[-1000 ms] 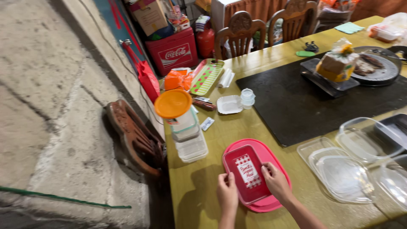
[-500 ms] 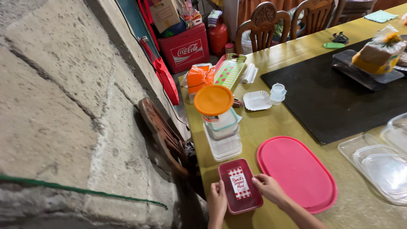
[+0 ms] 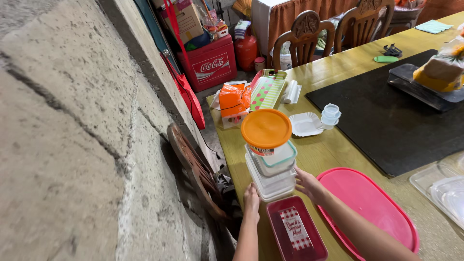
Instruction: The person sorts and stacks various plastic and metal containers on a table. They pick up containers, align lids, and place them into neat stacks, handling items one at a time.
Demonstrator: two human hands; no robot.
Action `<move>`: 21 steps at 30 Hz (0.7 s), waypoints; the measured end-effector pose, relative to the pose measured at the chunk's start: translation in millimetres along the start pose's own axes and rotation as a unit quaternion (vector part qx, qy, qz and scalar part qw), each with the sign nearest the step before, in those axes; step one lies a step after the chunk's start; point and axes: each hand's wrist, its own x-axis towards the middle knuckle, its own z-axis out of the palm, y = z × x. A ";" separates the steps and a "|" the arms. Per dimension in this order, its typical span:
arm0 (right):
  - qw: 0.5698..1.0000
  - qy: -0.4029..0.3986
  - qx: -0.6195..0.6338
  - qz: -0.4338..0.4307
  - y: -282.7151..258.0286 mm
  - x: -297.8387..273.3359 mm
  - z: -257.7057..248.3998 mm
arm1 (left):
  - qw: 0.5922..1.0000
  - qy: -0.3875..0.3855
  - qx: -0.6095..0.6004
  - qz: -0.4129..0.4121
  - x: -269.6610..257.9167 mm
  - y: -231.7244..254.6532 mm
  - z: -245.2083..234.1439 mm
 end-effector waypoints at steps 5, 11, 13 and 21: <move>0.998 -0.011 0.053 0.029 -8.9 -6.1 21.3 | 0.999 -0.011 -0.041 -0.034 -12.1 20.5 11.1; 0.997 -0.018 0.074 0.014 -18.9 -2.3 25.2 | 0.997 -0.035 -0.067 0.032 -2.9 27.9 10.3; 0.997 -0.022 0.072 0.007 -25.9 -0.7 25.8 | 0.996 -0.037 -0.057 0.056 -0.9 34.9 11.1; 1.000 0.003 0.028 -0.003 -59.5 -21.6 27.5 | 0.998 -0.032 -0.012 0.057 -20.4 70.6 21.1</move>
